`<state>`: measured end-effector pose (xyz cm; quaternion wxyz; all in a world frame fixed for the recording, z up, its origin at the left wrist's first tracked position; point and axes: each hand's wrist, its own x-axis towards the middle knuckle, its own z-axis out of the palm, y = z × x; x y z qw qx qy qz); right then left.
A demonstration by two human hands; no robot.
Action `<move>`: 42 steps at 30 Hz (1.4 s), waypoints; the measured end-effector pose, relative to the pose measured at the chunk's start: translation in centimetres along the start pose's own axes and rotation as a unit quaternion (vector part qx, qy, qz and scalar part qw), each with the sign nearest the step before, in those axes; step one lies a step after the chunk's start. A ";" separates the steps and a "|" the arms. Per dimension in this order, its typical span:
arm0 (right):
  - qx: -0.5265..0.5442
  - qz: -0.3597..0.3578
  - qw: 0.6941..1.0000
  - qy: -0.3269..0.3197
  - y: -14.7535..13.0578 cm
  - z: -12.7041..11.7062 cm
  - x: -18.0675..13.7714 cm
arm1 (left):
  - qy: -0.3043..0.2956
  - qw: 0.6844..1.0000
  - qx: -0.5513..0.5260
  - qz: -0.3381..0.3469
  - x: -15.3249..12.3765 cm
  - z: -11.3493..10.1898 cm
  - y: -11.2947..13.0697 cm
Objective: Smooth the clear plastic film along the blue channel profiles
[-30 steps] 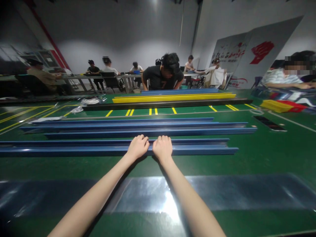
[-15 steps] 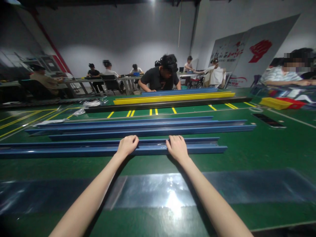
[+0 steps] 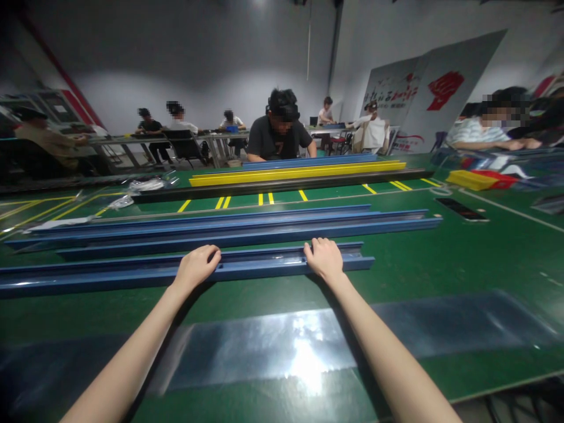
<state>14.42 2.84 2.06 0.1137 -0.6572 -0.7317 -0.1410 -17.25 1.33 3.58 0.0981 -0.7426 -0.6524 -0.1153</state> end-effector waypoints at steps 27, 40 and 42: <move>0.035 0.014 0.999 0.018 -5.3 -0.2 -0.4 | -0.018 0.993 -0.042 0.105 1.9 0.3 10.2; 0.058 -0.019 0.998 0.002 -4.4 -0.2 -0.7 | -0.031 0.994 -0.044 0.094 1.6 0.7 10.6; 0.060 -0.029 0.998 0.006 -4.3 -0.2 -0.9 | -0.028 0.994 -0.039 0.096 1.5 0.7 10.6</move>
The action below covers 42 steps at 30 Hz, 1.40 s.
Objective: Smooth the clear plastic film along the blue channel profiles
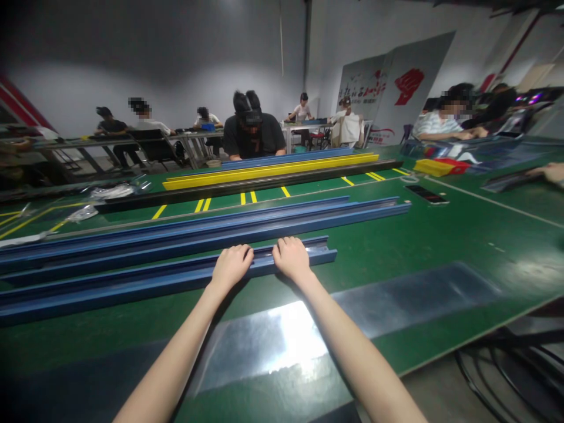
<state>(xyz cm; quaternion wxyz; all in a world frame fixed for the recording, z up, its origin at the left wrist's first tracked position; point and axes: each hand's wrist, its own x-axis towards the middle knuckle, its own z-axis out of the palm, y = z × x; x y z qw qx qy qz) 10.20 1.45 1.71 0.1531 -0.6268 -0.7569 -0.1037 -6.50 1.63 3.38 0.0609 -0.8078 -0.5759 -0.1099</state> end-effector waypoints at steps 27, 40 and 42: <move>-0.031 -0.078 0.996 -0.006 3.4 -1.4 -2.0 | -0.129 0.973 -0.128 0.140 -1.5 -5.7 2.2; -0.027 -0.039 0.987 -0.153 5.3 -4.3 -2.0 | -0.377 0.903 -0.037 0.205 -4.2 -6.0 6.0; -0.030 -0.038 0.987 -0.155 5.4 -4.2 -2.0 | -0.380 0.903 -0.034 0.195 -4.2 -5.6 6.3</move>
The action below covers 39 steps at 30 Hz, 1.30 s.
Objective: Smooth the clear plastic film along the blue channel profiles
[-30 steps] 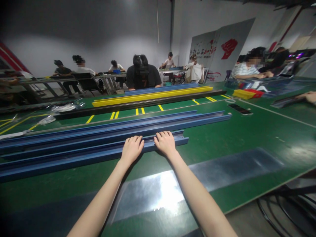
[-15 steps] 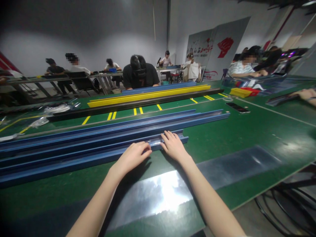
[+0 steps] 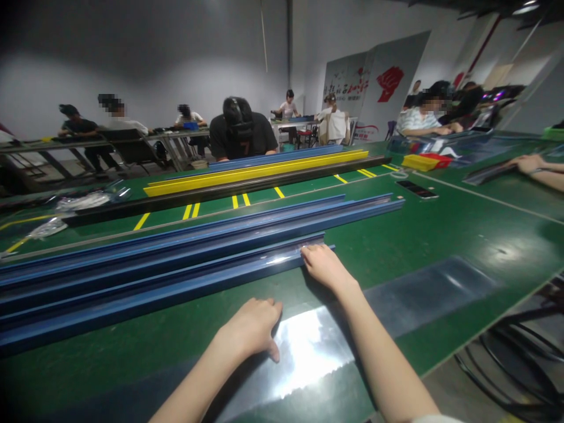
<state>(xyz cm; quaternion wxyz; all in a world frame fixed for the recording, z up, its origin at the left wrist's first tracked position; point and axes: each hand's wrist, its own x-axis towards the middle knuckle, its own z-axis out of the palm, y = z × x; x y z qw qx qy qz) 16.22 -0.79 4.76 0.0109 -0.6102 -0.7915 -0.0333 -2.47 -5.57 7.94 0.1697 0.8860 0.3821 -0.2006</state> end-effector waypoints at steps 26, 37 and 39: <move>-0.018 0.008 1.000 -0.023 -0.3 0.1 0.0 | 0.055 0.998 0.001 0.009 1.8 1.1 -1.3; -0.020 0.007 1.000 -0.015 -0.4 0.3 -0.1 | 0.068 0.998 -0.014 0.012 2.2 1.8 -1.9; -0.017 0.007 1.000 -0.013 -0.5 0.2 -0.2 | 0.069 0.997 -0.013 0.010 2.3 1.8 -1.9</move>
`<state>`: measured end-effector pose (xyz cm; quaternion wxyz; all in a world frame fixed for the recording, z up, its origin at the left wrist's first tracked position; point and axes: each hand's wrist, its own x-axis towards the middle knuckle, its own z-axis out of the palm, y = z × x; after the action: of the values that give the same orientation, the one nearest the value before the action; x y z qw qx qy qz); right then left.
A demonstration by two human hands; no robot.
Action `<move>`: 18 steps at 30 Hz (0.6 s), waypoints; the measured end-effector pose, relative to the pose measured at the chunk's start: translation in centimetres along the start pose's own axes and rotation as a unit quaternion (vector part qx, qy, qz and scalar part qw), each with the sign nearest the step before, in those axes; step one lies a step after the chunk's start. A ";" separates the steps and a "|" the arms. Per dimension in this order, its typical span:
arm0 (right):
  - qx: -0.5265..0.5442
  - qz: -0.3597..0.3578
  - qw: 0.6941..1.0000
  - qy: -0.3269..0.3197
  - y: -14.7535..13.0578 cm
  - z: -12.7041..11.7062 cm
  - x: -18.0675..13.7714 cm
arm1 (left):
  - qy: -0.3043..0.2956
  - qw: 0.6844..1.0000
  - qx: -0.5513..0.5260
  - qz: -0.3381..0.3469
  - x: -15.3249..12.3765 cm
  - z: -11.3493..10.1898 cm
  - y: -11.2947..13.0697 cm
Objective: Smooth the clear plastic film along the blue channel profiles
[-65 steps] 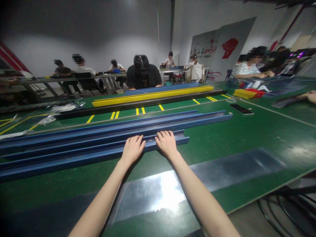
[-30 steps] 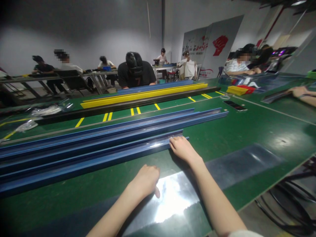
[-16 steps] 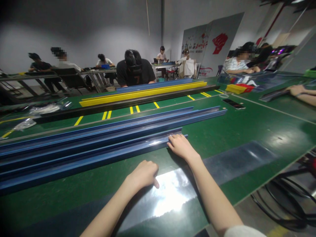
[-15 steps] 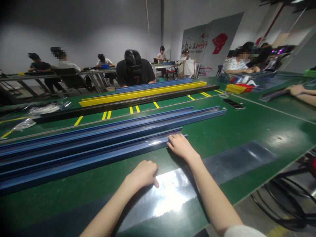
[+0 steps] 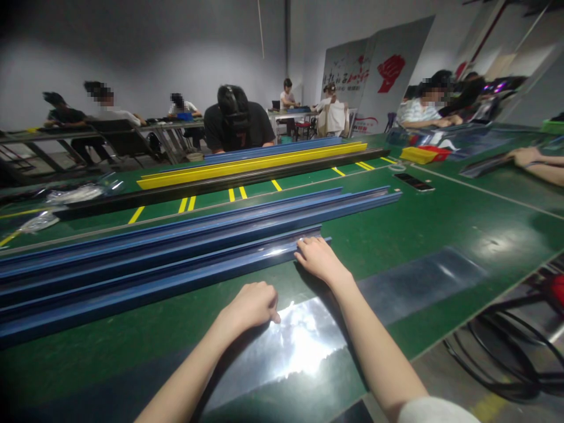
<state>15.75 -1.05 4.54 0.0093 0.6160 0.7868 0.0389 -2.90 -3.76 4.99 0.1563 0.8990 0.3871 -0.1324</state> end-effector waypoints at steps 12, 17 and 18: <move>0.142 -0.050 0.983 0.108 -0.7 -1.5 -0.4 | 0.126 0.989 -0.024 -0.071 -0.8 -2.1 -1.5; 0.265 -0.125 0.941 0.171 -2.1 -2.6 -0.9 | 0.168 0.976 -0.046 -0.133 -1.5 -3.5 -2.0; 0.275 -0.135 0.937 0.166 -2.4 -2.7 -1.0 | 0.174 0.973 -0.053 -0.142 -1.6 -3.6 -2.1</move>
<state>13.53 -2.70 7.05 -0.2859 0.4677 0.8327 -0.0792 -5.07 -2.04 8.53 0.1134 0.8344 0.5387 0.0264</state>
